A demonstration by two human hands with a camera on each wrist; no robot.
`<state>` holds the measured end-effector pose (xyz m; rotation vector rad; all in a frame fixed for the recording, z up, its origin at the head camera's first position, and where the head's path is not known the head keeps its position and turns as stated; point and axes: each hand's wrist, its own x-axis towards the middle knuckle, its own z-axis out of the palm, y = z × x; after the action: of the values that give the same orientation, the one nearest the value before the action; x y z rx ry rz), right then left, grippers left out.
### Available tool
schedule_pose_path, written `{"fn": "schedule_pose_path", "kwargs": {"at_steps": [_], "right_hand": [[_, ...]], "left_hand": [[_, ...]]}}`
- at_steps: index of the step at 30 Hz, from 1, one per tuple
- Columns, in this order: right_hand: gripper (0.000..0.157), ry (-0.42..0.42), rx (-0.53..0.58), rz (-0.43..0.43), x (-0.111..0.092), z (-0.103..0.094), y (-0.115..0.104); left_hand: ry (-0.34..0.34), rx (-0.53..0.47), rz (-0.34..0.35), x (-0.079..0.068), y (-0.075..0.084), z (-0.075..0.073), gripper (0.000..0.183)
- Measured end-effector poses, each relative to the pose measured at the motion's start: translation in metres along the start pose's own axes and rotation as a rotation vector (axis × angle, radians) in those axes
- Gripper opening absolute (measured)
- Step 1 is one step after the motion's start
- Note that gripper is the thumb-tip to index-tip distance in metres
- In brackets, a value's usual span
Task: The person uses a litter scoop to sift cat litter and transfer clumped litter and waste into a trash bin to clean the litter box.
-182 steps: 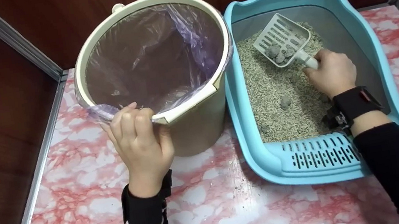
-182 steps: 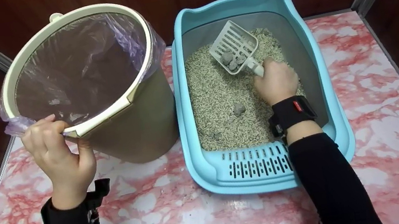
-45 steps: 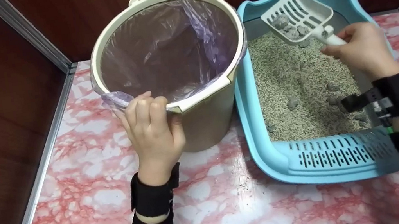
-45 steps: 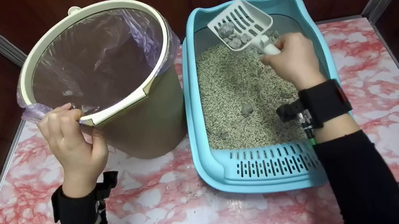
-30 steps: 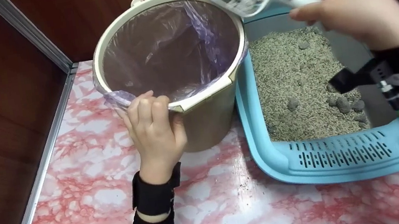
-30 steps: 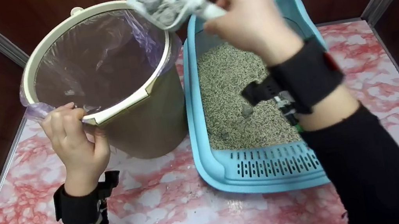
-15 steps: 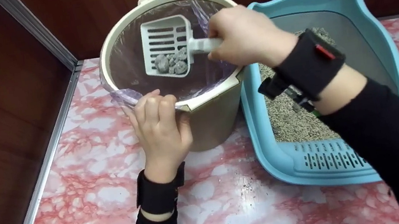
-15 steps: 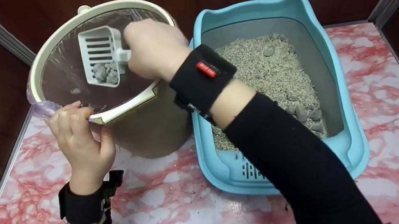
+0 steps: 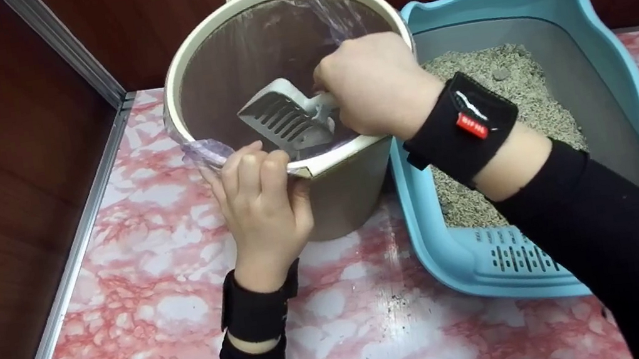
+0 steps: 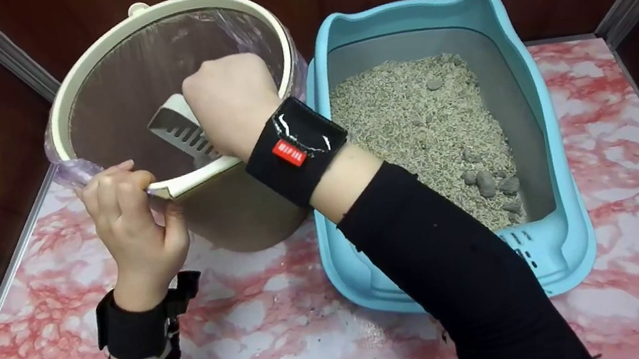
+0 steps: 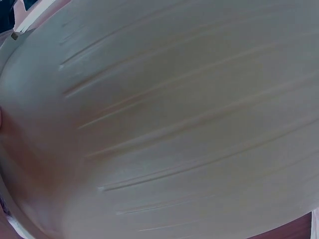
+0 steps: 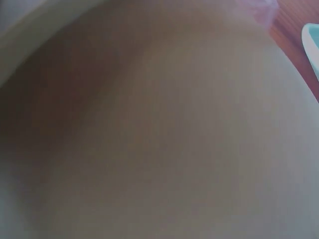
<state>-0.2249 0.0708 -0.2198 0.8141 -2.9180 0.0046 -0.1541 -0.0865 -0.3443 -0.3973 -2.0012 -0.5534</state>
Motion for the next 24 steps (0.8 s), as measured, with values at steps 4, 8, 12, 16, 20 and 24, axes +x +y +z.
{"fn": "schedule_pose_path", "kwargs": {"at_steps": [4, 8, 12, 16, 20, 24], "right_hand": [[0.011, 0.076, -0.033, -0.023, -0.001, 0.003, -0.003], [0.011, 0.145, -0.038, -0.036, -0.002, 0.004, -0.003], [0.012, 0.225, -0.037, -0.031, -0.002, 0.004, 0.005], [0.012, 0.381, -0.021, 0.036, -0.004, 0.003, 0.036], [0.024, 0.661, -0.008, 0.102, -0.013, 0.004, 0.098], [0.045, 0.851, 0.056, 0.176, -0.027, 0.015, 0.195]], "left_hand": [[0.006, -0.005, 0.003, 0.000, -0.001, 0.001, 0.024], [0.001, -0.006, 0.006, 0.001, -0.002, 0.002, 0.025], [0.004, -0.001, 0.008, 0.002, -0.003, 0.002, 0.022], [0.017, -0.009, 0.007, 0.001, -0.003, 0.003, 0.021], [0.023, -0.013, 0.007, 0.000, -0.004, 0.002, 0.021], [0.031, -0.016, 0.004, 0.000, -0.005, 0.001, 0.021]]}}
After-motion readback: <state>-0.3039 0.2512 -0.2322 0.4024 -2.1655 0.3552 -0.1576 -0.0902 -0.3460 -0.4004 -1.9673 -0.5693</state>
